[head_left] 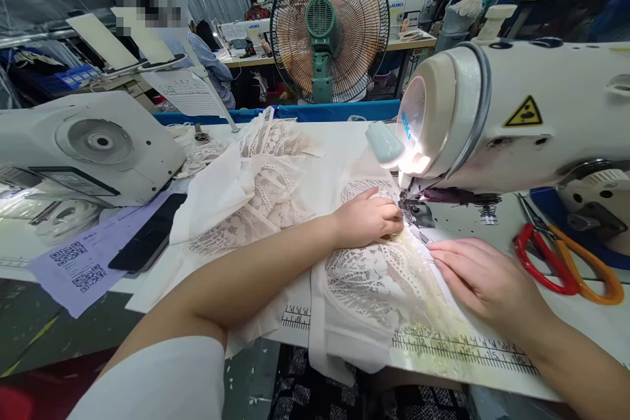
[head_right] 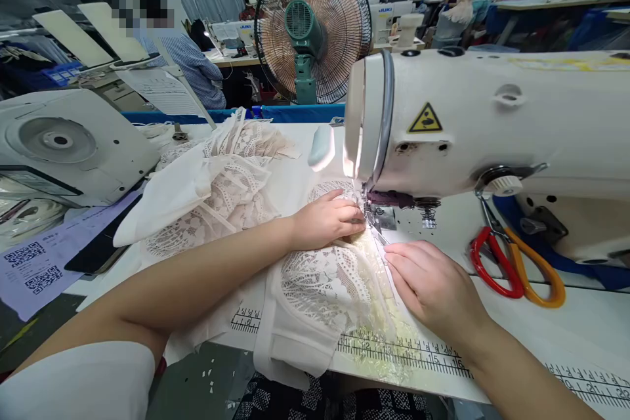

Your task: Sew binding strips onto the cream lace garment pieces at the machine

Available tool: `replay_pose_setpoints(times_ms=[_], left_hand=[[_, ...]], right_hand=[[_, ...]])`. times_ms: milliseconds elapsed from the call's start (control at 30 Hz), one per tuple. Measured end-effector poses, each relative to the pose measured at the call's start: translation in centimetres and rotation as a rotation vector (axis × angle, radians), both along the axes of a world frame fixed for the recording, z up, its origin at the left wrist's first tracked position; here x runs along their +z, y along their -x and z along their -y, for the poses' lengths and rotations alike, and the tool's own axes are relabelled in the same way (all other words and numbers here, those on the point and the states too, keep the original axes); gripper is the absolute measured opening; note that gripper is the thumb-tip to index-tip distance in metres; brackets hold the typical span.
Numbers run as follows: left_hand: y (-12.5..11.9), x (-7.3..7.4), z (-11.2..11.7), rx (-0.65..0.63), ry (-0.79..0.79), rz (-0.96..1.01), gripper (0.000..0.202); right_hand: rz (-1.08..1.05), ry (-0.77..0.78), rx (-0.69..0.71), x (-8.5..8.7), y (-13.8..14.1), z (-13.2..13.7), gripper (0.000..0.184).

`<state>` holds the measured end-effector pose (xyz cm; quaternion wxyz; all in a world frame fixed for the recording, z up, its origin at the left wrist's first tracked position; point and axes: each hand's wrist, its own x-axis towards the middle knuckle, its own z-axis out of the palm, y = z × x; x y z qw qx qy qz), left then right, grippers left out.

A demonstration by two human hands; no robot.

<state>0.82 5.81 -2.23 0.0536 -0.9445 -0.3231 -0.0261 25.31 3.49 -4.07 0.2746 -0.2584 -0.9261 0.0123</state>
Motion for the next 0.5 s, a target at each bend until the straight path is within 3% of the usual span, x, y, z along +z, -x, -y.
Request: replay_pose_setpoints(times_ms=[500], left_hand=[[0.5, 0.2, -1.9, 0.146, -0.066, -0.054, 0.026]], right_hand=[[-0.005, -0.019, -0.001, 0.1, -0.7, 0.2, 0.016]])
